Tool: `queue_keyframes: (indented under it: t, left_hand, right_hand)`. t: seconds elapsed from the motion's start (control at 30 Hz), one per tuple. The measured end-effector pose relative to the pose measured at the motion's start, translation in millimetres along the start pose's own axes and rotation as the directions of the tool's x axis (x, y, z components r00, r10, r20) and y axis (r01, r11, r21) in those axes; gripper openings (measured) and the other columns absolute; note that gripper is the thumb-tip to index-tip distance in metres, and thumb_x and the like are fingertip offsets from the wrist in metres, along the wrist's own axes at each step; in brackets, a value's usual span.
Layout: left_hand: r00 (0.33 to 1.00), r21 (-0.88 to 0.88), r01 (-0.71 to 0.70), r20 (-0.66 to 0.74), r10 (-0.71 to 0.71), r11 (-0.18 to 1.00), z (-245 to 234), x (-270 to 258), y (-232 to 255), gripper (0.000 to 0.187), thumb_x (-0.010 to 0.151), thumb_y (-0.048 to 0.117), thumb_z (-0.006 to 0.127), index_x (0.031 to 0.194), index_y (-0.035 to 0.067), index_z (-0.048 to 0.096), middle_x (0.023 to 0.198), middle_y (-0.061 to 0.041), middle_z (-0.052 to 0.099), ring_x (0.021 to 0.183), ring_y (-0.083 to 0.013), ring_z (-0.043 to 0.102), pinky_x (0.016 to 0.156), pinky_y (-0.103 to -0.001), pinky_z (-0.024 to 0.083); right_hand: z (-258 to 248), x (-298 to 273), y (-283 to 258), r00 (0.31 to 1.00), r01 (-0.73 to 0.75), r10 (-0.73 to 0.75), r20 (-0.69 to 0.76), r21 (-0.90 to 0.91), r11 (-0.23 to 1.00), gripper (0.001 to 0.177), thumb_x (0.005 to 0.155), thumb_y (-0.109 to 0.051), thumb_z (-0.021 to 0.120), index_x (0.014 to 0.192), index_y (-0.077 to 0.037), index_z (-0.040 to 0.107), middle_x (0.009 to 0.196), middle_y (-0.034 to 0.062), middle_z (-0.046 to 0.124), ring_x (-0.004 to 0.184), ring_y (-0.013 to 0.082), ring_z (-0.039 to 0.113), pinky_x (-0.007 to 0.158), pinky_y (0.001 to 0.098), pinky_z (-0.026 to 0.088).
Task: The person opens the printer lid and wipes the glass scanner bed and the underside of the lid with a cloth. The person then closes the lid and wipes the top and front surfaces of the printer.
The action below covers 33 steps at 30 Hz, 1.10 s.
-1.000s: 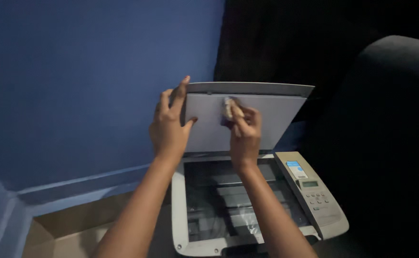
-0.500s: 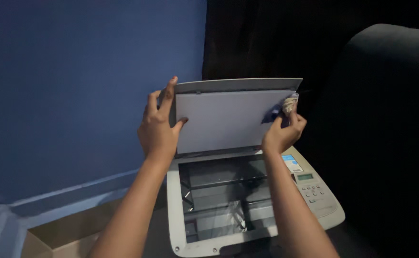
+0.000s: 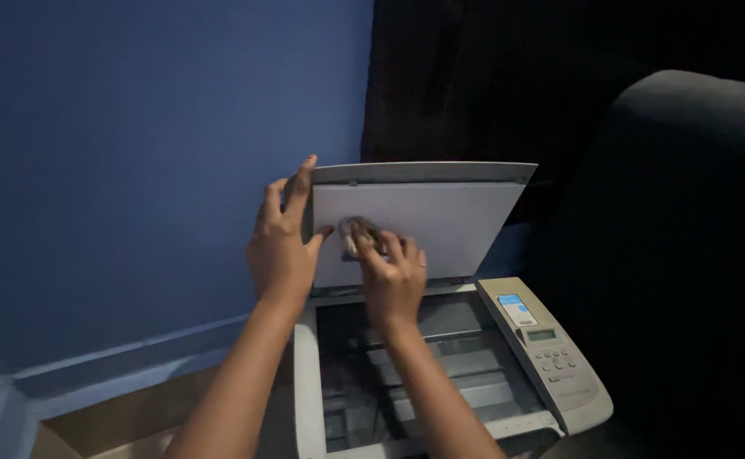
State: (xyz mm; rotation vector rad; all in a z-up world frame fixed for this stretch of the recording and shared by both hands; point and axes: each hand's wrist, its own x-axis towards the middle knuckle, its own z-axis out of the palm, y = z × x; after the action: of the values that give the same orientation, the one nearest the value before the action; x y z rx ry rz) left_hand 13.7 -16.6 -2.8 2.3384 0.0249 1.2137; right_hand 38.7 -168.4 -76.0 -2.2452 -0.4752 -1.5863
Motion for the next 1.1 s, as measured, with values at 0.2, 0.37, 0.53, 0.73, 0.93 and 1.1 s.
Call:
queue_keyframes:
  t: [0.2,0.37,0.53,0.73,0.93,1.1]
  left_hand:
    - [1.0,0.035,0.007,-0.014,-0.006,0.999,4,-4,2,0.11,0.068,0.022,0.09,0.154,0.05,0.029,0.138,-0.002,0.055,0.117,-0.0236,0.067,0.088,-0.038,0.062]
    - [0.999,0.042,-0.001,-0.037,0.003,0.999,8,-6,1,0.113,0.065,0.021,0.091,0.154,0.051,0.029,0.138,-0.001,0.055,0.117,-0.0234,0.066,0.09,-0.037,0.062]
    - [1.0,0.03,0.03,0.0,-0.03,0.999,10,0,-1,0.112,0.066,0.021,0.091,0.154,0.052,0.028,0.138,0.0,0.055,0.116,-0.0221,0.067,0.088,-0.036,0.063]
    - [1.0,0.014,0.019,-0.018,-0.019,1.0,11,-2,0,0.113,0.066,0.02,0.091,0.154,0.051,0.028,0.137,-0.001,0.057,0.116,-0.0227,0.067,0.086,-0.036,0.063]
    - [1.0,0.009,0.003,-0.022,-0.003,1.0,8,-2,0,0.112,0.067,0.018,0.091,0.155,0.049,0.029,0.136,-0.003,0.057,0.115,-0.0235,0.067,0.085,-0.037,0.063]
    - [1.0,0.022,0.005,-0.003,-0.005,1.0,5,-1,2,0.112,0.067,0.02,0.092,0.155,0.049,0.029,0.136,-0.002,0.056,0.113,-0.0229,0.068,0.084,-0.037,0.063]
  right_hand:
    - [-16,-5,73,0.991,-0.119,0.102,-0.091,-0.195,0.974,0.011,0.092,-0.016,0.072,0.102,-0.014,0.075,0.118,0.0074,0.071,0.113,0.0283,0.063,0.091,0.0479,0.047]
    - [-30,-6,138,0.914,-0.379,0.348,-0.208,-0.132,0.916,0.028,0.082,-0.008,0.073,0.11,-0.008,0.078,0.114,0.0092,0.068,0.105,0.0312,0.058,0.089,0.0476,0.048]
    - [-14,-3,137,0.821,-0.492,0.523,-0.228,0.181,0.851,0.033,0.084,0.002,0.069,0.116,-0.005,0.074,0.108,0.0092,0.062,0.1,0.0242,0.062,0.086,0.0374,0.051]
    - [5,-11,46,0.839,-0.483,0.54,-0.07,0.361,0.798,0.04,0.078,-0.002,0.075,0.118,-0.008,0.076,0.101,0.0089,0.067,0.082,0.0201,0.065,0.068,0.0347,0.053]
    - [-2,-7,-6,0.96,-0.281,0.271,0.075,0.225,0.933,0.031,0.08,-0.011,0.083,0.111,-0.012,0.078,0.105,0.0078,0.076,0.083,0.0244,0.076,0.073,0.0342,0.06]
    - [-7,-8,14,0.98,-0.196,0.178,0.086,0.283,0.939,0.034,0.076,-0.009,0.083,0.11,-0.01,0.078,0.109,0.0089,0.077,0.089,0.0278,0.076,0.076,0.036,0.061]
